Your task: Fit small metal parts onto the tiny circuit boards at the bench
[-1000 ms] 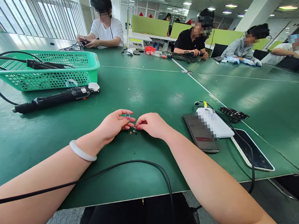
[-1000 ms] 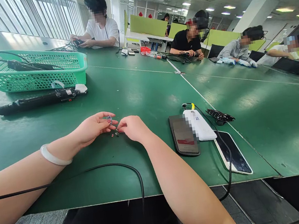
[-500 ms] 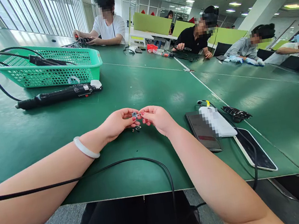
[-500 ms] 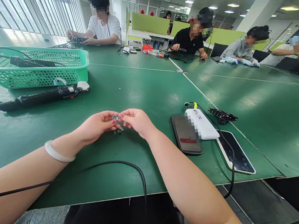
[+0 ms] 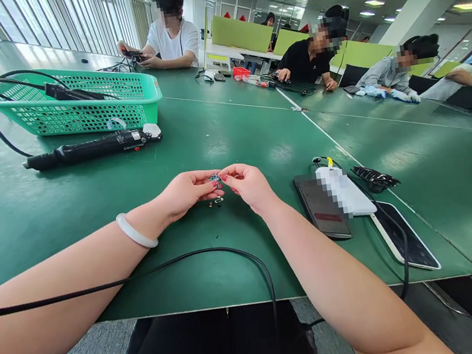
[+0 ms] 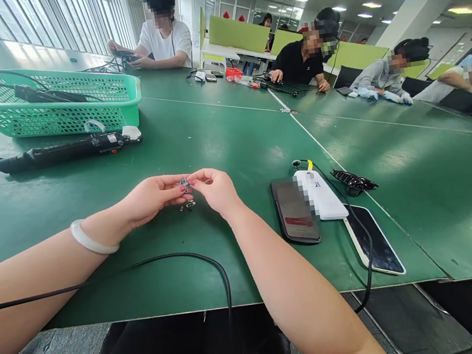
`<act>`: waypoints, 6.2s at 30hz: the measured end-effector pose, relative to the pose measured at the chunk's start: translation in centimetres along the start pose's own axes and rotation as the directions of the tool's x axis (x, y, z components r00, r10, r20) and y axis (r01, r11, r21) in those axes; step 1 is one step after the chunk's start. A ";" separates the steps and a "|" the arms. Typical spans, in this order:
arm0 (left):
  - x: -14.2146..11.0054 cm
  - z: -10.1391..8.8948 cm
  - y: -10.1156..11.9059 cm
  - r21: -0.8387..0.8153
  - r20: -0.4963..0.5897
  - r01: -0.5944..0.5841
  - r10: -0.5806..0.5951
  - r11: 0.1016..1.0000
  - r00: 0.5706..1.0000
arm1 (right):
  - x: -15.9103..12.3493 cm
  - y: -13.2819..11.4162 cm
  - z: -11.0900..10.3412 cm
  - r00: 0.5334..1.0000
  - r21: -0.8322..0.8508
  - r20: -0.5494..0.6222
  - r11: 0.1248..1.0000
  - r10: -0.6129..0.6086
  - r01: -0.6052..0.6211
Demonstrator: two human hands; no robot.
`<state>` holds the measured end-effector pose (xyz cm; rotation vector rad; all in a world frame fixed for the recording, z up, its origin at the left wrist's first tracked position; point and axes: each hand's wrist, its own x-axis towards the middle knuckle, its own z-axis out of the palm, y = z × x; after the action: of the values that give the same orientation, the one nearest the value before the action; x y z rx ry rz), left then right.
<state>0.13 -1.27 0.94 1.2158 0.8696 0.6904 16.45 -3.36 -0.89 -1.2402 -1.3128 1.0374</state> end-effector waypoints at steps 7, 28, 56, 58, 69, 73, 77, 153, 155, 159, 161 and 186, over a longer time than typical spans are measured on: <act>-0.1 0.1 0.0 0.018 -0.019 -0.023 0.023 1.000 1.000 | -0.1 0.0 0.1 0.999 -0.075 -0.025 0.997 -0.033 0.031; -0.3 0.2 0.1 0.303 -0.052 -0.162 0.186 0.939 0.981 | 0.0 0.3 0.4 0.992 -0.193 -0.098 0.979 -0.078 0.058; 0.4 -0.1 0.0 -0.018 -0.199 -0.036 0.031 0.999 0.979 | -0.6 -0.5 0.4 0.979 -0.610 0.091 0.767 -0.180 0.198; 0.3 0.0 0.0 -0.018 -0.166 -0.026 0.023 0.999 0.986 | -0.7 -0.7 0.4 0.988 -0.438 0.018 0.888 -0.151 0.144; -0.1 0.4 -0.1 -0.083 -0.011 0.007 -0.008 0.997 1.000 | -0.7 -0.8 1.1 1.000 0.064 -0.017 0.998 0.012 -0.011; -0.1 0.4 -0.1 -0.099 -0.014 0.001 -0.003 0.995 1.000 | -0.9 -1.3 1.5 0.987 0.137 -0.066 0.981 0.149 -0.139; 0.0 0.4 -0.2 -0.122 -0.016 0.006 -0.008 0.992 1.000 | -1.2 -1.6 1.8 0.979 0.178 -0.086 0.969 0.186 -0.169; 0.4 -0.2 -0.3 -0.104 -0.120 0.034 -0.046 0.994 0.992 | -1.9 -2.5 0.2 0.967 -0.784 0.117 0.577 -0.225 0.229; 0.5 -0.2 -0.4 -0.091 -0.112 0.022 -0.033 0.996 0.993 | -1.9 -2.5 0.2 0.953 -0.807 0.094 0.539 -0.287 0.242; 0.5 -0.2 -0.6 -0.086 -0.099 0.019 -0.028 0.996 0.995 | -2.0 -2.2 0.4 0.932 -0.874 0.121 0.409 -0.342 0.263; 0.5 -0.2 -0.6 -0.085 -0.094 0.020 -0.028 0.996 0.995 | -2.0 -2.0 0.6 0.925 -0.906 0.151 0.326 -0.348 0.270; 0.1 -0.3 -0.3 -0.030 -0.094 -0.053 0.050 0.998 0.994 | -2.4 -2.2 1.4 0.880 -0.936 0.236 0.148 -0.411 0.320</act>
<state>-0.05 -1.13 0.58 1.1882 0.9036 0.8048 14.73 -5.90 0.88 -1.6256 -2.1789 -0.4094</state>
